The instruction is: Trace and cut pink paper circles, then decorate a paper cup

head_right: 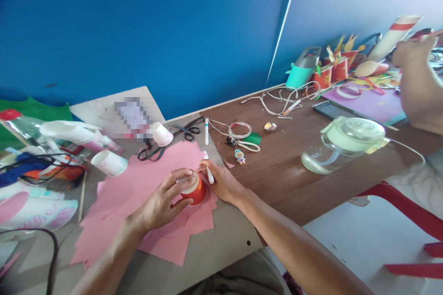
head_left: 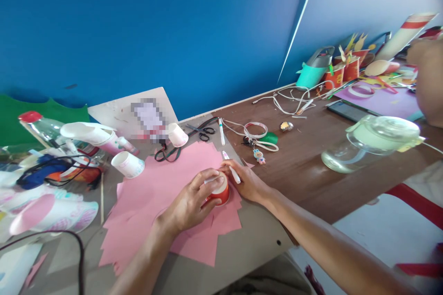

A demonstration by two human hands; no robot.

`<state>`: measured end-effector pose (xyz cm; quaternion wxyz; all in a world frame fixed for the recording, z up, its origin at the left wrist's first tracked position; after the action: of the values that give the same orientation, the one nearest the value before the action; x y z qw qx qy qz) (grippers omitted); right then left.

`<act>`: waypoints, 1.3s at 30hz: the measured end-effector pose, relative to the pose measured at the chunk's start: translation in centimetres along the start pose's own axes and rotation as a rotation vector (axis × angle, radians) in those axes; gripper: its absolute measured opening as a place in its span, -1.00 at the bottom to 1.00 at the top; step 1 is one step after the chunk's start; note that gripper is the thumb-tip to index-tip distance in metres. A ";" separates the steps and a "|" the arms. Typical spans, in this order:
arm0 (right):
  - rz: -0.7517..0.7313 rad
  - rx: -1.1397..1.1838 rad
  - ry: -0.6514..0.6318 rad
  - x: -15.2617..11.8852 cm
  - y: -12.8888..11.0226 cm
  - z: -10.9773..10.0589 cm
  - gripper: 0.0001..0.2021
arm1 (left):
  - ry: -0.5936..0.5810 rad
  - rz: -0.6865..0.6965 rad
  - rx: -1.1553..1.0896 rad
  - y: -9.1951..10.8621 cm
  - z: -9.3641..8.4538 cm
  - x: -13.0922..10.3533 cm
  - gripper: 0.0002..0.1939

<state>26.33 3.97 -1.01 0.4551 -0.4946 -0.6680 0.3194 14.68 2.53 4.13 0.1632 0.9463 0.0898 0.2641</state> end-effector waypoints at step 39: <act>0.329 0.033 -0.291 8.8 0.3 2.7 -0.69 | 0.111 -0.045 -0.084 -1.3 -2.2 -0.2 -0.33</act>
<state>23.14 12.50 0.30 0.3039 -0.5379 -0.6317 0.4683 13.20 4.25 5.35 0.2034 0.9203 0.1089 0.3160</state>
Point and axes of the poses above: each hand's wrist, its own x-axis towards the middle knuckle, its own z-axis out of the palm, y = z × x, the point moved 10 cm from there along x, towards the middle knuckle, and after that the axes turned 1 degree about z, right-handed, at the moved point
